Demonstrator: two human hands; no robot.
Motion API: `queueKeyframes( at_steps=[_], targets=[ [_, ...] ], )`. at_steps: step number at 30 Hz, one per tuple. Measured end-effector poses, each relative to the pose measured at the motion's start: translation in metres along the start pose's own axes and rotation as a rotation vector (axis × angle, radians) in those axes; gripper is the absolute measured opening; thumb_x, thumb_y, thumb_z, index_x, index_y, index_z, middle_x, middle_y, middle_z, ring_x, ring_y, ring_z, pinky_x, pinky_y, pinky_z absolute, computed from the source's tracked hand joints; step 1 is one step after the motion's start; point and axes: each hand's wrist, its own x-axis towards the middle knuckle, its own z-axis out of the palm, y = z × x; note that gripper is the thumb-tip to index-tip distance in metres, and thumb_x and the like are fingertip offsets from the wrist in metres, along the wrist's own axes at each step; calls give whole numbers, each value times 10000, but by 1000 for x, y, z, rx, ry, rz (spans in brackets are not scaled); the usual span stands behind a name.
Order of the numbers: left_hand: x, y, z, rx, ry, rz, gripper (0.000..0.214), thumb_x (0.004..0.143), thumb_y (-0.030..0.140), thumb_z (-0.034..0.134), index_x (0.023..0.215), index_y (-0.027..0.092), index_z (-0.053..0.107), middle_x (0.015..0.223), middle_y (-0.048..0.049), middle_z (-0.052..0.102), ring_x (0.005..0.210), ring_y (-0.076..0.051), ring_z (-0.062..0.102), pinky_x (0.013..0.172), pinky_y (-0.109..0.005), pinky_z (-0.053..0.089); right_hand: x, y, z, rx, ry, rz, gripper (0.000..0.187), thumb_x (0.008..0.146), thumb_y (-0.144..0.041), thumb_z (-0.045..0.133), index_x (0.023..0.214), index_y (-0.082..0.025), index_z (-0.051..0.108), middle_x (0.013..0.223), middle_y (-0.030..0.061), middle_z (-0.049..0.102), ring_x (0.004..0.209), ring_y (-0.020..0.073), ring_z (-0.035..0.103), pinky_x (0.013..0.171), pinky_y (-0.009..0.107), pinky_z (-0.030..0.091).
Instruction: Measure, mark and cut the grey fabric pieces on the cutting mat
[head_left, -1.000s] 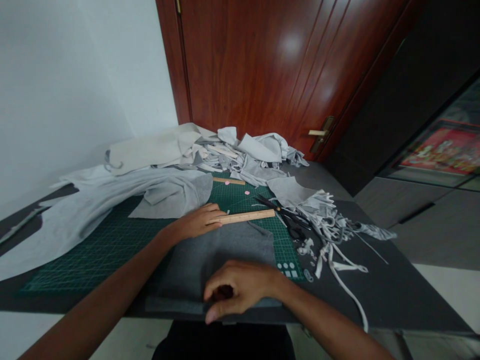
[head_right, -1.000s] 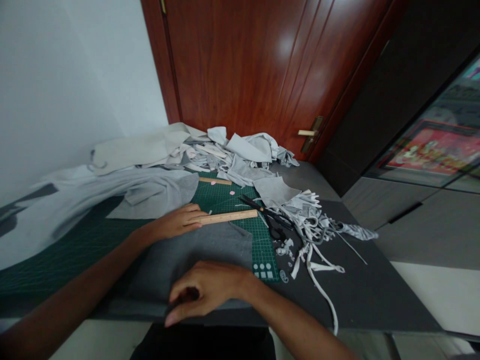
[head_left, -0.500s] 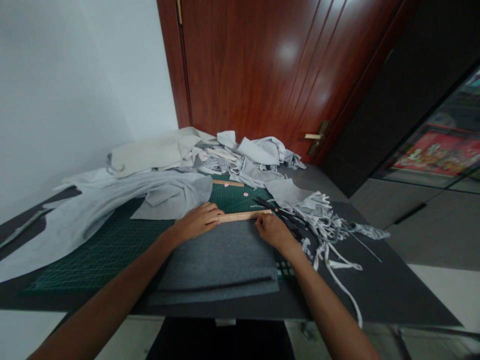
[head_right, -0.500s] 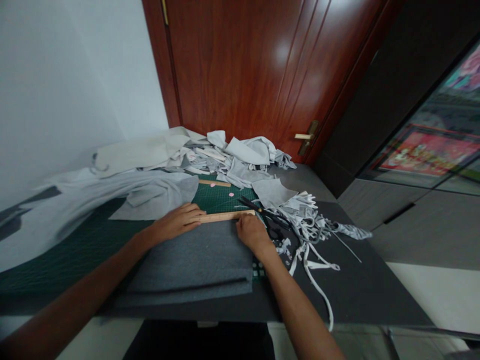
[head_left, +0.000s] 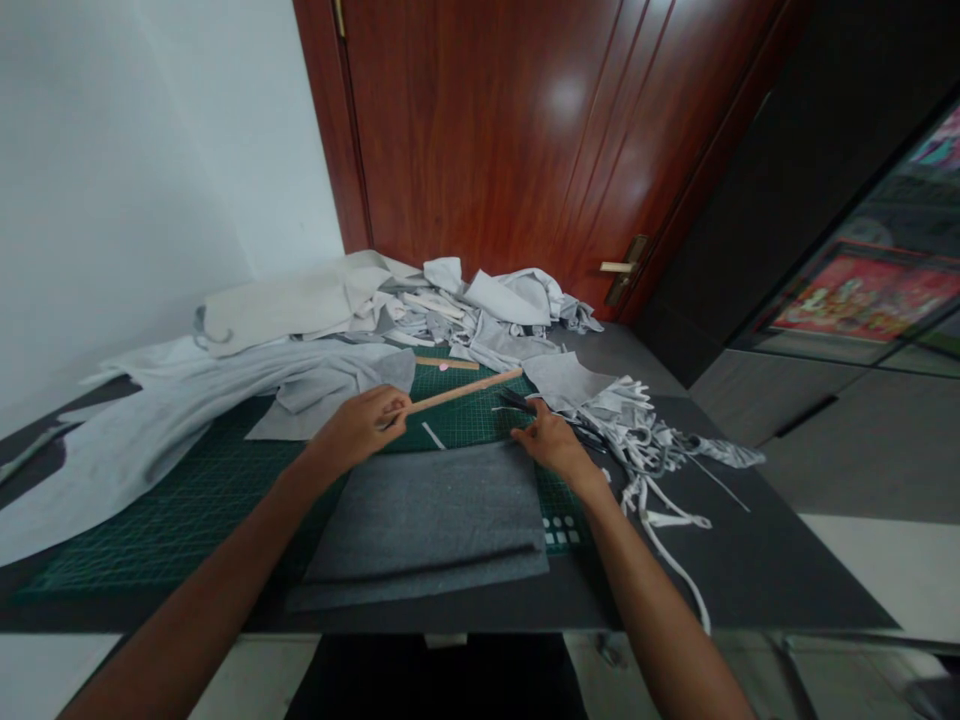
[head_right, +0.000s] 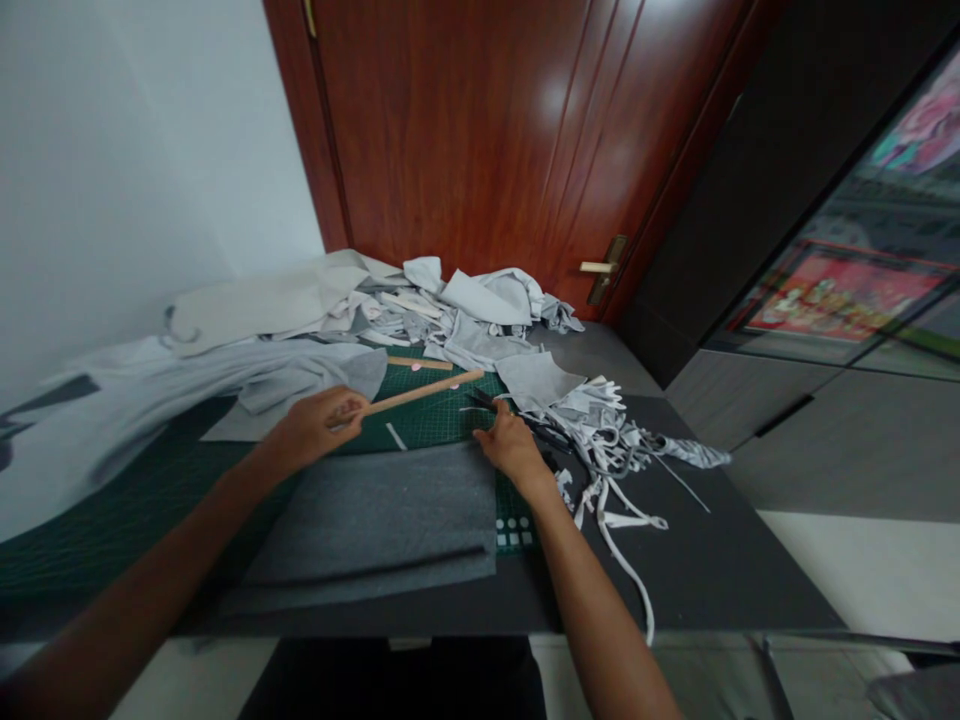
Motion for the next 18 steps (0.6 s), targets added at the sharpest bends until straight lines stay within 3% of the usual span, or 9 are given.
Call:
queueKeyframes(
  at_steps=[3,5,7,10,13,18],
  targets=[
    [-4,-2,-13,-138,96,-137,230,883,384,590,1005,194,628,904,-29,679,797,-192,664,728,-276,536,-1,1,-2,51,2,-9,596,951,-284,662,1448,-71,411,1001,132,784,1064,280,728,936,368,506],
    [-6,0,-17,-311,11,-207,296,905,462,585,1040,199,588,830,-5,649,654,-155,624,588,-233,509,-1,2,-3,84,1,-19,546,943,-247,663,1419,-84,451,987,133,782,1054,279,729,941,367,501],
    [-9,6,-16,-482,-168,-215,360,925,531,564,1075,203,558,765,20,600,548,-120,544,488,-197,439,-2,1,-3,105,1,-21,480,943,-190,635,1392,-104,487,990,132,779,1048,268,730,946,356,497],
    [-12,20,-9,-645,-540,-168,444,941,601,546,1102,189,576,691,35,522,513,-97,456,448,-171,348,-1,3,-4,151,-6,-23,409,955,-115,563,1362,-117,523,1018,142,779,1050,248,727,951,344,499],
    [-15,34,-3,-733,-885,-181,510,937,627,565,1185,183,596,655,45,478,480,-84,379,411,-163,270,3,7,-6,222,-48,-12,392,978,-75,472,1367,-109,514,963,123,796,905,208,752,863,317,543],
    [-21,42,-12,-825,-1167,-258,654,820,582,735,1365,270,554,855,13,572,503,-77,387,377,-155,302,8,18,-14,346,-176,11,307,1044,-168,406,1327,-146,524,965,89,815,721,153,753,576,224,549]
  ],
)
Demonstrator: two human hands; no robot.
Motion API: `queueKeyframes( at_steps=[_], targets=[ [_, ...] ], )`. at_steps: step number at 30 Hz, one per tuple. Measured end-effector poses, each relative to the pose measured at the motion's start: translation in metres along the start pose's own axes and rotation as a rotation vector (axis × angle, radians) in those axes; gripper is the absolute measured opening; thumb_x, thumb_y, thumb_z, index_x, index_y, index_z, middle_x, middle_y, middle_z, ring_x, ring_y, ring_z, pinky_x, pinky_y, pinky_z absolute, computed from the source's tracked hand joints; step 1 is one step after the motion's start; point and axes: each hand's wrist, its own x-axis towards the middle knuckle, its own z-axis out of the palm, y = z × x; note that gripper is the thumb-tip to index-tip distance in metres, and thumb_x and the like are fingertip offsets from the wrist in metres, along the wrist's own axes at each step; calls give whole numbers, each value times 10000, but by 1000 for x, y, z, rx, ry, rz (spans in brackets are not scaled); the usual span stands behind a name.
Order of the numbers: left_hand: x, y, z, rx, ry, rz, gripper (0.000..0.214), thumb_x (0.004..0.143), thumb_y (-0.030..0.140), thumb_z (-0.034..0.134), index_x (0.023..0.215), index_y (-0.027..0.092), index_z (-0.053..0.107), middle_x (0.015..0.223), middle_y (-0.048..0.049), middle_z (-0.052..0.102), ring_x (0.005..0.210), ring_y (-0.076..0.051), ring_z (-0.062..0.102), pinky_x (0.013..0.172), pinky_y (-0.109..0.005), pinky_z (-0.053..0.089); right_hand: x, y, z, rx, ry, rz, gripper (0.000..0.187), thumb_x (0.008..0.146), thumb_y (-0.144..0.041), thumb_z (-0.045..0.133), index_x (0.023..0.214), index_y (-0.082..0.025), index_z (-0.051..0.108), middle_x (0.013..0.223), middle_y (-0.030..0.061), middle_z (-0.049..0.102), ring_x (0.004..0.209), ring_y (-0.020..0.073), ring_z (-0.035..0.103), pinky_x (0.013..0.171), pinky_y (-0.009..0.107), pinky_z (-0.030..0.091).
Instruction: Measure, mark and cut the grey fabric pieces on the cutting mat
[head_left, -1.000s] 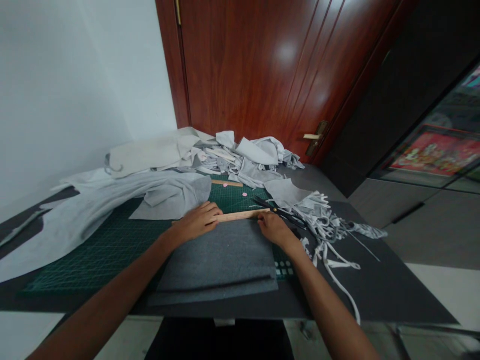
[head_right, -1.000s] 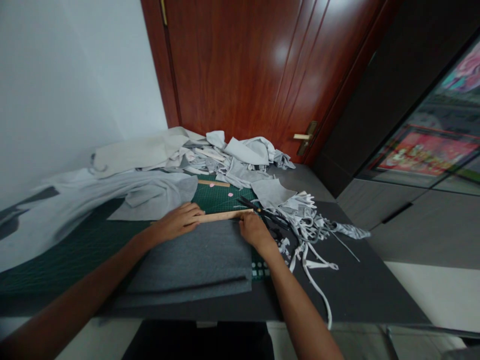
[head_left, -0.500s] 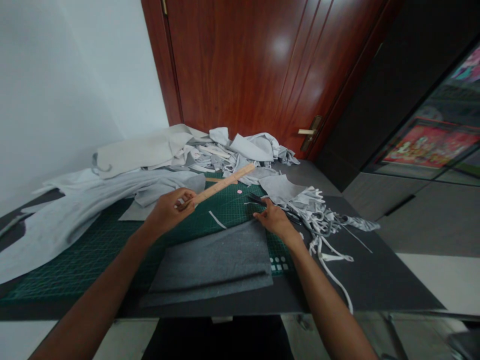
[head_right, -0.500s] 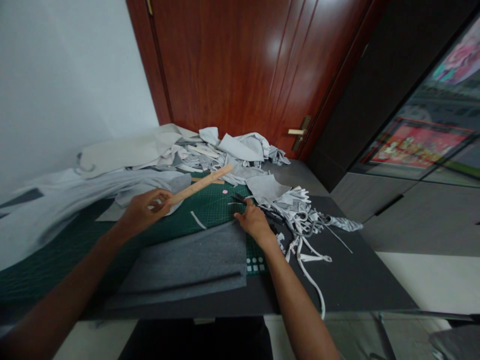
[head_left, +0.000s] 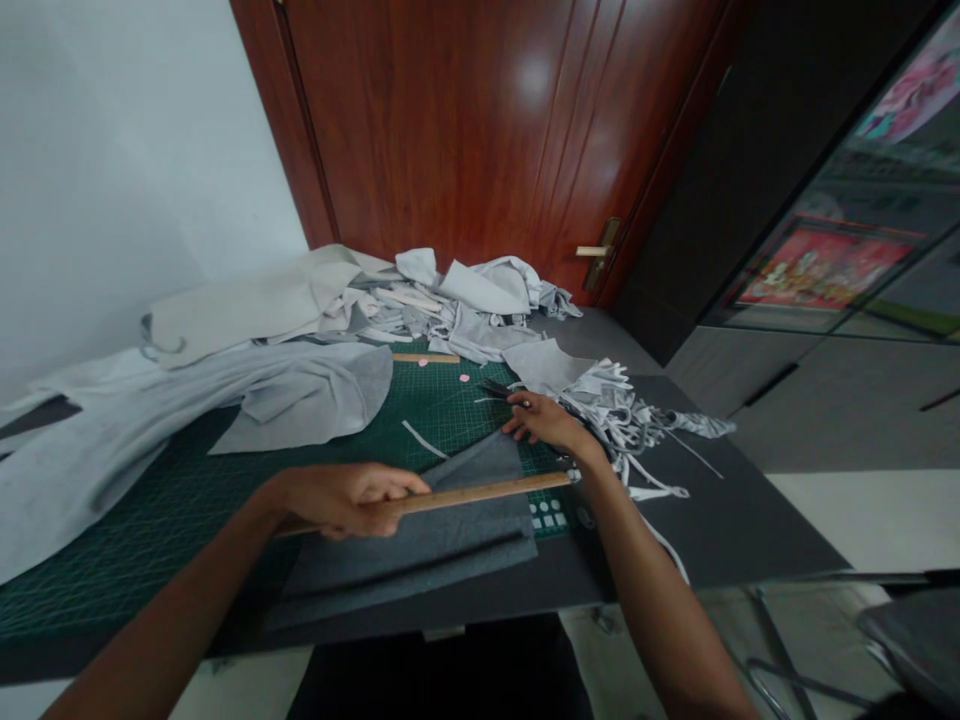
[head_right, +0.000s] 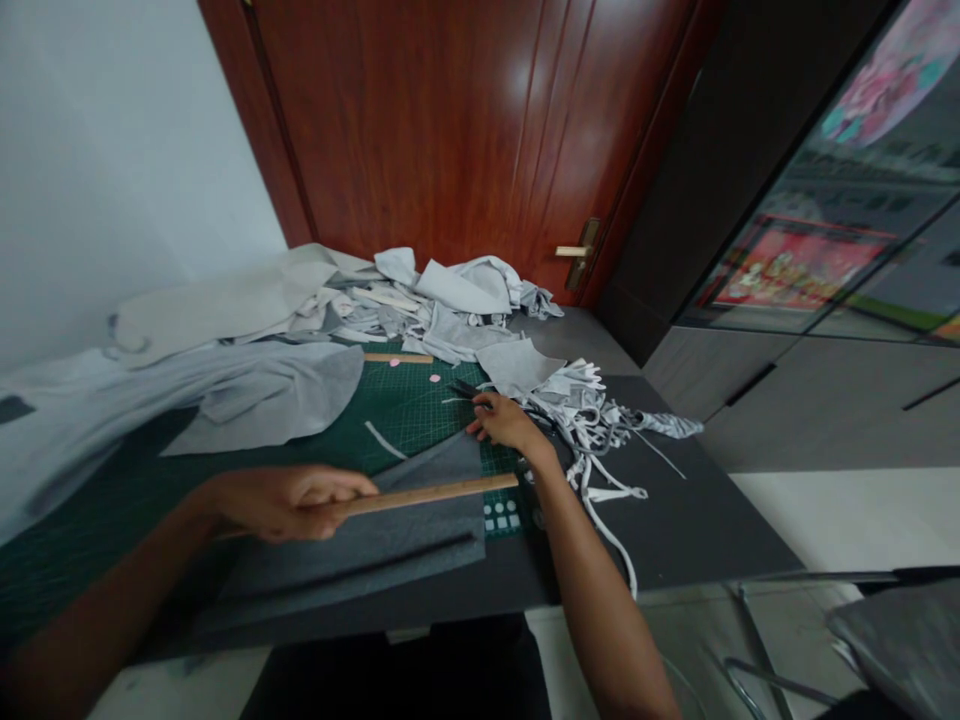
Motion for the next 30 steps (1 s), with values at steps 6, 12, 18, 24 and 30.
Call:
queueKeyframes(
  at_steps=[6,12,18,24,30],
  targets=[
    [-10,3,-4,130,-30,-1,491,877,533,677,1232,194,681,770,-2,615,542,-125,542,474,-190,463,-11,-8,-5,-70,14,-59,246,1053,-293,472,1086,-167,682,927,82,808,789,172,750,681,239,543],
    [-6,4,-11,516,361,176,374,1019,420,481,1057,226,798,1034,-71,768,937,-237,705,867,-296,530,-23,-28,6,-251,121,-246,240,1026,-319,541,1038,-177,735,988,94,767,928,217,700,870,307,469],
    [6,-22,-21,753,548,245,334,1008,337,500,1233,256,733,1182,-69,715,1127,-235,643,1015,-325,468,-28,-42,34,-217,-209,-682,177,995,-319,622,1044,-184,727,933,36,726,831,159,650,754,242,442],
    [9,-28,-12,921,650,290,372,1021,243,490,1366,259,628,1346,-76,630,1291,-244,532,1141,-404,390,-29,-44,56,-304,-185,-685,213,868,-274,783,1032,-182,683,952,37,676,875,190,616,755,268,414],
    [8,-30,65,1058,837,276,421,1012,197,480,1408,283,594,1396,-68,603,1313,-255,521,1144,-422,411,-30,-42,60,-288,-106,-608,108,911,-189,720,1000,-189,660,1007,43,686,916,197,643,759,272,418]
  ],
)
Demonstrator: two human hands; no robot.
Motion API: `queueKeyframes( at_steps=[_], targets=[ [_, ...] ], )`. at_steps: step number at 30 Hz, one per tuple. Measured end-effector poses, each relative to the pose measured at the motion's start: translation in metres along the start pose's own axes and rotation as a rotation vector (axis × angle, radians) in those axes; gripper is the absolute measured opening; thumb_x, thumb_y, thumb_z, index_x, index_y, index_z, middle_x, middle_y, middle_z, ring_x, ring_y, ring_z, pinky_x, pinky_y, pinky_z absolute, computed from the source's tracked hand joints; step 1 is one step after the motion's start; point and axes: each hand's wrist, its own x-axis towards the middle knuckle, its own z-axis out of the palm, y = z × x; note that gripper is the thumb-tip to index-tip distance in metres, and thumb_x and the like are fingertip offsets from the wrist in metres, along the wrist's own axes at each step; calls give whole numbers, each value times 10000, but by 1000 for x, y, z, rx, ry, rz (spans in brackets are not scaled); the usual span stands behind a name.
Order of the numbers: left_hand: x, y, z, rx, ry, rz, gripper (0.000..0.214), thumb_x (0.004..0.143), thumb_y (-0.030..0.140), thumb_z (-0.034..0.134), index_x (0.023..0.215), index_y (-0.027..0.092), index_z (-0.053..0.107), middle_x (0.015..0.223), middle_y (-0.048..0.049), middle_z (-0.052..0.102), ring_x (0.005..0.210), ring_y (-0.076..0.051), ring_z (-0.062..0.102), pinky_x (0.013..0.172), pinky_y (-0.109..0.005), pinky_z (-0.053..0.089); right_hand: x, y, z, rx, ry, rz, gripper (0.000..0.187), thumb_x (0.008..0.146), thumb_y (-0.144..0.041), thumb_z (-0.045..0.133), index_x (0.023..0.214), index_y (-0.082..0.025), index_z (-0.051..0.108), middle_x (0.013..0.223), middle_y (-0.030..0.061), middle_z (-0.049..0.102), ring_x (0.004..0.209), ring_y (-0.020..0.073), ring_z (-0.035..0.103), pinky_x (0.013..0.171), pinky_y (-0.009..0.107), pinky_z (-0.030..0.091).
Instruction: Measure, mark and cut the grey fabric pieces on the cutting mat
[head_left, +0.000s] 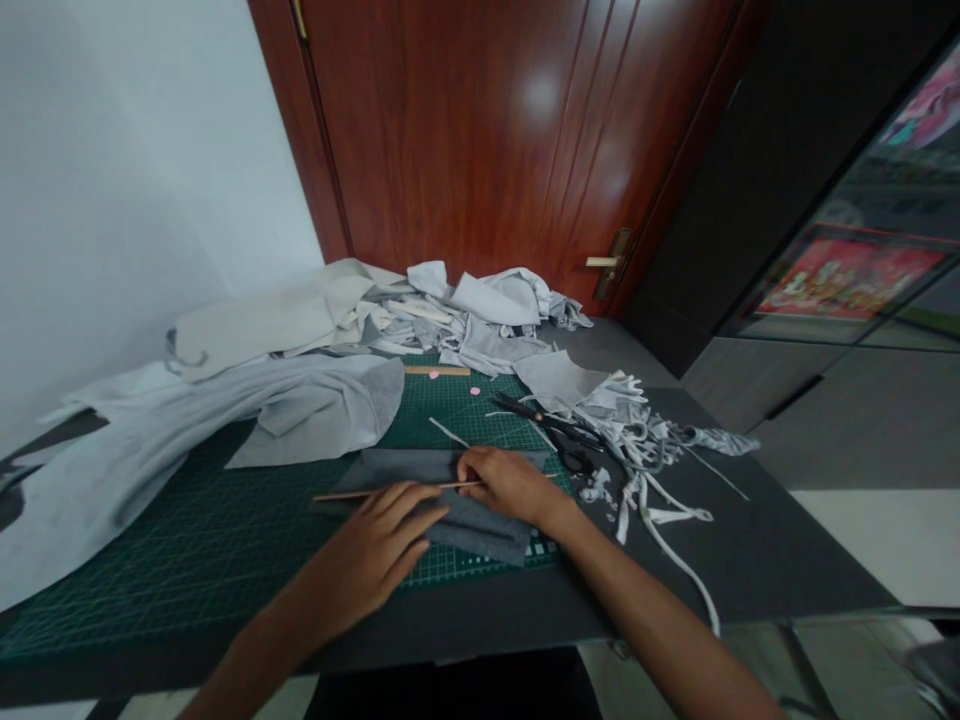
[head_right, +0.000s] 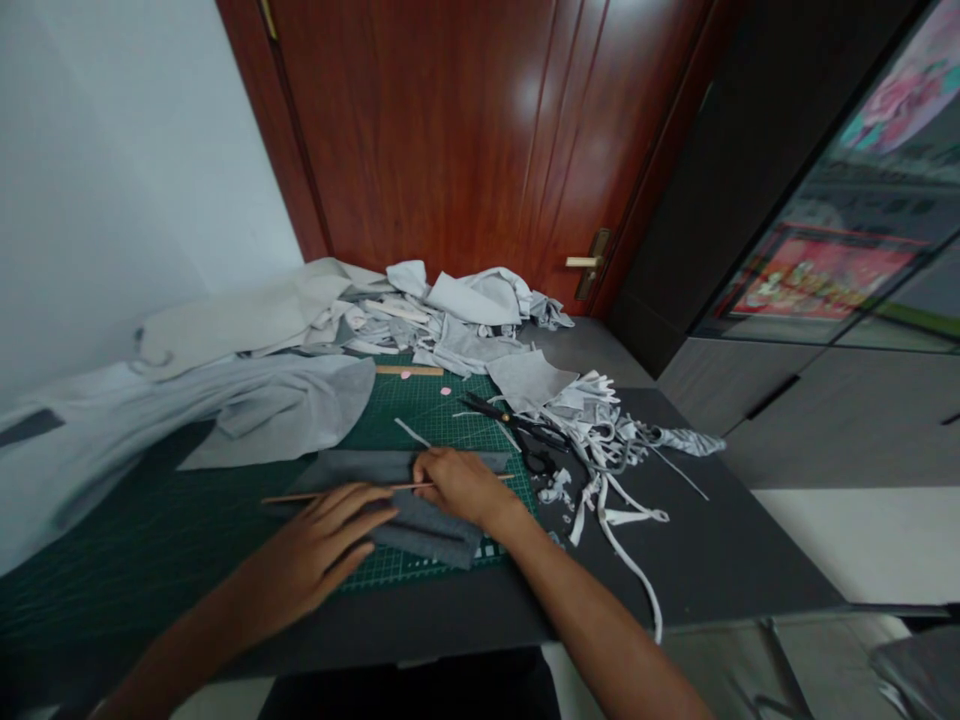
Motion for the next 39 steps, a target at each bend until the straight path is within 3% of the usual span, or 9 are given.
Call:
queueKeyframes(
  at_steps=[4,8,11,14,23,30,35,39],
  targets=[
    [-15,22,18,117,95,-27,408,995,144,437,1323,235,660,1164,-89,687,1152,-272,595,1107,-495,410,4,0,8,21,46,-54,87,958,-225,673,1032,-189,700,1021,58,698,993,215,662,838,286,460],
    [-15,28,26,138,160,-139,357,1017,184,424,1238,226,701,1093,-93,699,1048,-270,615,995,-463,454,7,5,11,79,85,-72,149,993,-185,597,1045,-173,737,1006,66,708,956,195,673,867,274,480],
    [-19,33,29,85,179,-176,342,1028,225,431,1253,250,688,1061,-74,693,1000,-260,630,899,-411,506,6,10,5,87,24,-154,186,990,-167,583,1054,-196,756,962,49,687,898,175,665,813,247,476],
    [-30,42,36,37,194,-193,348,1029,229,443,1293,277,665,1081,-58,688,1039,-257,641,921,-399,535,4,12,0,44,-20,-189,187,976,-171,601,1040,-218,770,947,33,660,840,158,654,746,229,451],
    [-58,66,48,0,227,-227,406,969,180,478,1286,334,678,1156,-45,728,1101,-259,681,933,-349,604,10,6,12,-64,64,-163,241,961,-138,623,1117,-246,772,1017,52,673,990,197,625,872,280,464],
    [-71,71,51,28,262,-234,445,921,147,492,1268,348,684,1173,-36,732,1116,-264,685,924,-366,622,19,12,18,-129,167,-47,261,979,-157,604,1151,-254,774,1026,58,672,992,196,612,892,304,474],
    [-73,85,60,41,263,-239,429,899,150,514,1238,357,674,1163,-40,734,1085,-267,694,876,-373,637,25,18,19,-146,202,21,250,976,-147,603,1141,-234,769,1061,62,670,976,187,627,871,291,488],
    [-66,100,58,43,281,-279,359,945,245,532,1270,338,651,1155,-57,734,1094,-289,689,886,-420,635,25,22,20,-151,218,-11,243,992,-153,578,1144,-220,755,1063,71,663,982,190,627,886,298,494]
  ],
)
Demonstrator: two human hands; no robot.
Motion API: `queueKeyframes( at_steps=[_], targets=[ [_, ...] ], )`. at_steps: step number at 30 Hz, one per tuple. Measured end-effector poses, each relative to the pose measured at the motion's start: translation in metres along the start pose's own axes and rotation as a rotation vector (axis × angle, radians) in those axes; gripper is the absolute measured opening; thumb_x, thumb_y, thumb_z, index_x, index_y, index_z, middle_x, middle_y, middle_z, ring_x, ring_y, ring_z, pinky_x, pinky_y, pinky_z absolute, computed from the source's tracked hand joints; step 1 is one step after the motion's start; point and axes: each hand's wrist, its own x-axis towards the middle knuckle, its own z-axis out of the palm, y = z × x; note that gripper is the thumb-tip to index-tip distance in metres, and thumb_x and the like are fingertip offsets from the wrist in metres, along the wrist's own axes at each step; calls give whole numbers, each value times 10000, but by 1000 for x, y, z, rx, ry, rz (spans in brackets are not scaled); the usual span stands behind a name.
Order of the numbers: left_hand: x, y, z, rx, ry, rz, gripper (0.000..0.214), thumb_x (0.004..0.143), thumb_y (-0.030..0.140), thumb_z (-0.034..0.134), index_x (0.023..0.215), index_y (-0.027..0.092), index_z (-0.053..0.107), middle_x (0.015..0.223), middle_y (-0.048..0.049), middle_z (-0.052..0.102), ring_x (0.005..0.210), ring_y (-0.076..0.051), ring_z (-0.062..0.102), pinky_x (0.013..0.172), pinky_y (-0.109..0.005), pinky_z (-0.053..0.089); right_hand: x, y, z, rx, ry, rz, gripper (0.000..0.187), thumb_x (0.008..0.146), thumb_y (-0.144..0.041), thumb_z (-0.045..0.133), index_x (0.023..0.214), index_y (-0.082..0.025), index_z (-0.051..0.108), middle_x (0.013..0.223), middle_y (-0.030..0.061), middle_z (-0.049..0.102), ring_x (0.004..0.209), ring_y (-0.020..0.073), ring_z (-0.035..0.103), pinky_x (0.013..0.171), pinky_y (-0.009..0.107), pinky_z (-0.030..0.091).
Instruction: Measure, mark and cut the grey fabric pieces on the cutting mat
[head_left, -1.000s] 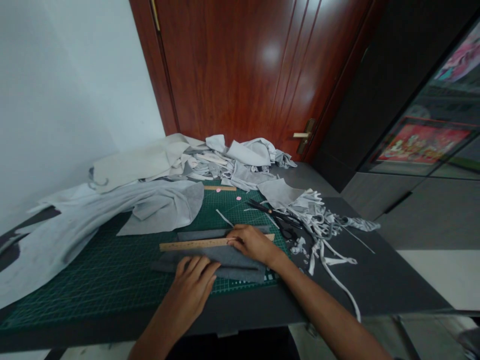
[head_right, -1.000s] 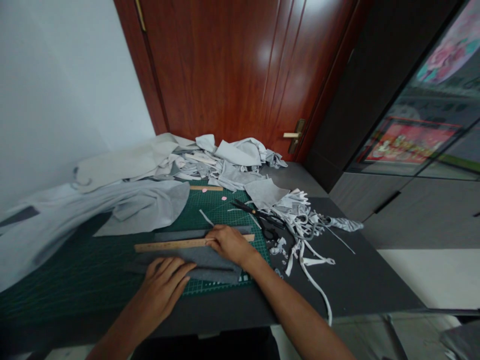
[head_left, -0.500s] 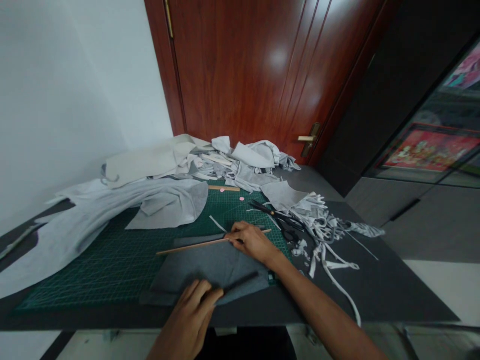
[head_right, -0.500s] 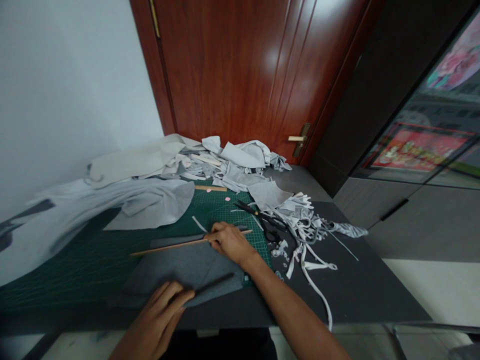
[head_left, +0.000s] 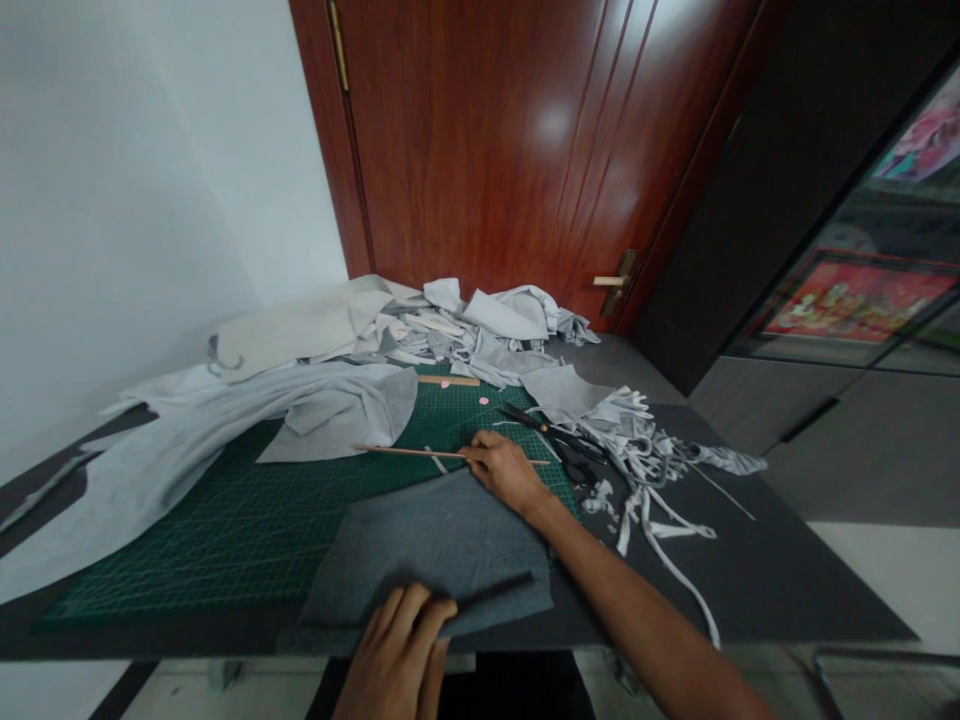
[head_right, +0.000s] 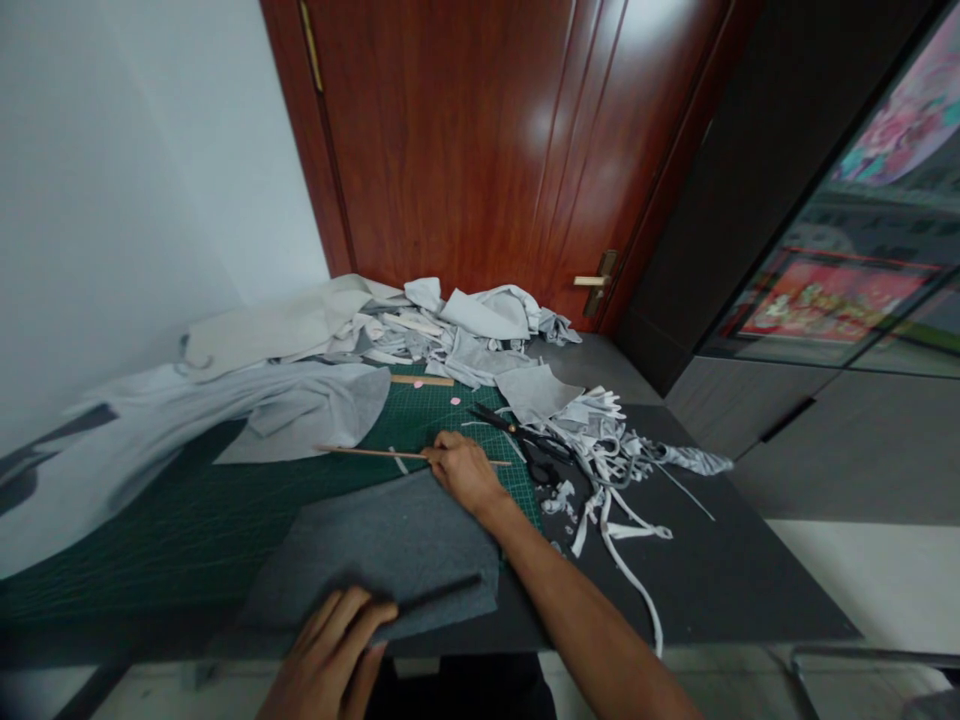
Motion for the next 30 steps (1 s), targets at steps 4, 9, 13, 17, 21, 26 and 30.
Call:
queueKeyframes(
  at_steps=[4,9,13,17,21,26,30],
  targets=[
    [21,2,-13,-48,-77,-11,390,972,418,579,1347,318,608,1282,-72,695,1185,-296,653,955,-429,611,-2,-2,4,45,33,-54,221,1000,-155,563,1132,-200,735,1040,70,659,980,190,620,892,299,495],
    [60,-36,-17,8,-112,-12,403,1046,365,457,1397,218,589,1403,-100,640,1315,-284,583,1086,-474,531,-3,-5,7,161,92,-63,190,1005,-160,556,1113,-197,708,1053,65,662,989,183,618,908,296,492],
    [72,-68,-8,83,-121,23,446,1059,375,438,1438,178,565,1478,-109,594,1379,-275,535,1134,-456,491,-5,-4,-3,258,100,-119,179,980,-122,569,1095,-194,686,1043,56,654,1003,181,611,905,281,483],
    [69,-77,-1,128,-76,13,484,1051,378,453,1481,171,531,1523,-110,554,1418,-297,491,1158,-500,459,-9,-6,-17,230,-18,-204,189,939,-93,609,1067,-204,693,1015,35,657,986,174,610,874,253,460],
    [69,-74,2,107,-43,-42,429,1050,330,431,1421,205,605,1427,-87,639,1326,-296,564,1109,-504,503,-13,-15,-25,168,-109,-154,194,934,-111,621,1075,-218,702,1029,22,688,958,163,641,808,232,437],
    [71,-69,0,37,-4,-53,401,1051,254,395,1334,235,678,1316,-62,704,1259,-257,611,1087,-451,530,-16,-26,-29,85,-195,-93,187,942,-146,630,1083,-232,717,1056,12,743,956,180,682,800,254,428],
    [69,-67,-2,10,-4,-48,393,1053,260,399,1317,225,687,1334,-69,693,1284,-260,598,1107,-465,516,-16,-30,-28,-21,-218,-102,187,961,-159,615,1096,-222,727,1094,37,738,1042,204,657,809,269,441]
  ],
)
